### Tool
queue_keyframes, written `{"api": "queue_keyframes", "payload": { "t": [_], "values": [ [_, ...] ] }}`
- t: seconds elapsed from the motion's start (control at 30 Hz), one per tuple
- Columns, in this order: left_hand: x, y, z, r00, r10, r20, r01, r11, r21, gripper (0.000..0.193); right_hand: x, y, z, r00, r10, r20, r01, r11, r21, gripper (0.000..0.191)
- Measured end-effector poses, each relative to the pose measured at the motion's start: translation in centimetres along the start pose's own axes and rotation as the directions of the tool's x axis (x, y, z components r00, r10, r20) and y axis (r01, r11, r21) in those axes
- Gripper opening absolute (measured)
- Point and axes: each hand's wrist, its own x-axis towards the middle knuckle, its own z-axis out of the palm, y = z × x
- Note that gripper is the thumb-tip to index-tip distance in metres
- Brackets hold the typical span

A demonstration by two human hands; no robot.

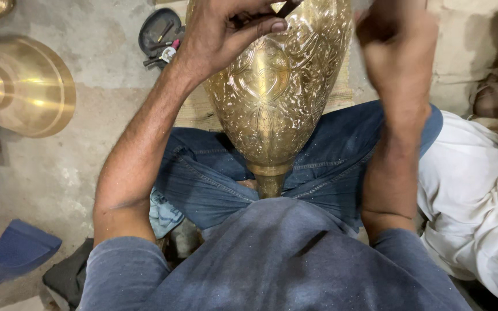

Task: The person sits cross-legged on the floor holding a large engraved brass vase between their legs. They hold a small chisel against the vase surface and strike it with a wooden mallet, working the decorative pattern across different areas of the vessel.

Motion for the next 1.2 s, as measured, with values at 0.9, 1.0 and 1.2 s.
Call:
{"api": "queue_keyframes", "payload": {
  "t": [0.9, 1.0, 1.2],
  "values": [
    [0.3, 0.7, -0.4, 0.999, 0.042, -0.019, -0.043, 0.997, -0.070, 0.034, 2.3, -1.0, -1.3, 0.987, 0.158, 0.007, -0.157, 0.970, 0.184, 0.023],
    [0.2, 1.1, -0.5, 1.000, -0.001, -0.030, -0.002, 0.993, -0.115, 0.031, 2.8, -1.1, -1.5, 0.990, 0.029, 0.138, -0.016, 0.996, -0.092, 0.028],
    [0.8, 2.8, 2.1, 0.872, -0.366, -0.326, 0.271, 0.914, -0.302, 0.018, 5.1, 1.3, 0.1, 0.976, -0.089, 0.198, 0.141, 0.953, -0.268, 0.037]
  ]
}}
